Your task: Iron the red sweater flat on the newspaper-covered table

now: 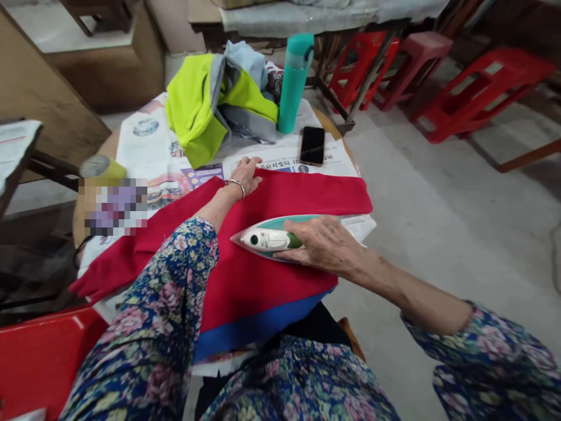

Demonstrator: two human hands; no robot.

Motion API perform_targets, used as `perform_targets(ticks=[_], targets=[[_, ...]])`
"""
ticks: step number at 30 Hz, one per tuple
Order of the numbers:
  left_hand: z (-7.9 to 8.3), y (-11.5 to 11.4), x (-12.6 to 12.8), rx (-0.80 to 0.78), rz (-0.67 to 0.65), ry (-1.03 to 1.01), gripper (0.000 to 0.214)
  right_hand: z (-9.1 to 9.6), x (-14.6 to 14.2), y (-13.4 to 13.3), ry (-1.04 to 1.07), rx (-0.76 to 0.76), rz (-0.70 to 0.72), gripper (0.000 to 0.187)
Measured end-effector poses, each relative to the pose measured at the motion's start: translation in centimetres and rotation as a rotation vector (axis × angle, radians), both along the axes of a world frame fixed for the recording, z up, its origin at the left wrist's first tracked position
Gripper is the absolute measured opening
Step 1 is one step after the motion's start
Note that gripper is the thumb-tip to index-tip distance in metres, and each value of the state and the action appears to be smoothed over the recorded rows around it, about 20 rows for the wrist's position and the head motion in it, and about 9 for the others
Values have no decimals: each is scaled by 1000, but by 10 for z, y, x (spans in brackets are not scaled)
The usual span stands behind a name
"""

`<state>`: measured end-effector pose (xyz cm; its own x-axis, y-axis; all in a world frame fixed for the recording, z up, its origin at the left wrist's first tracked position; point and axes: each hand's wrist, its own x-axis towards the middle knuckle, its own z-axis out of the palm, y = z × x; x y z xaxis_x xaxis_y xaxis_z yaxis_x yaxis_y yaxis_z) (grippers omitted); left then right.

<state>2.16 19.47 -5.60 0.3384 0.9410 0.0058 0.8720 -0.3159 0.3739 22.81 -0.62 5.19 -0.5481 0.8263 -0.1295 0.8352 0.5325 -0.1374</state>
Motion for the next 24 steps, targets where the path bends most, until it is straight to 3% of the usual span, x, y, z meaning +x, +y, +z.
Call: perform_targets(ticks=[4, 8, 15, 17, 24], targets=[[1, -38, -25, 35, -23, 70, 66, -5, -9, 0, -2, -49, -9, 40], [-1, -77, -59, 59, 23, 175, 62, -13, -18, -19, 11, -143, 100, 47], [-5, -117, -113, 25, 62, 257, 61, -19, -38, -44, 87, -147, 285, 51], [-5, -126, -126, 8, 107, 284, 63, -13, -45, -41, 66, -162, 257, 51], [-7, -144, -149, -72, 311, 263, 71, 0, -61, 4, 53, -95, -66, 44]])
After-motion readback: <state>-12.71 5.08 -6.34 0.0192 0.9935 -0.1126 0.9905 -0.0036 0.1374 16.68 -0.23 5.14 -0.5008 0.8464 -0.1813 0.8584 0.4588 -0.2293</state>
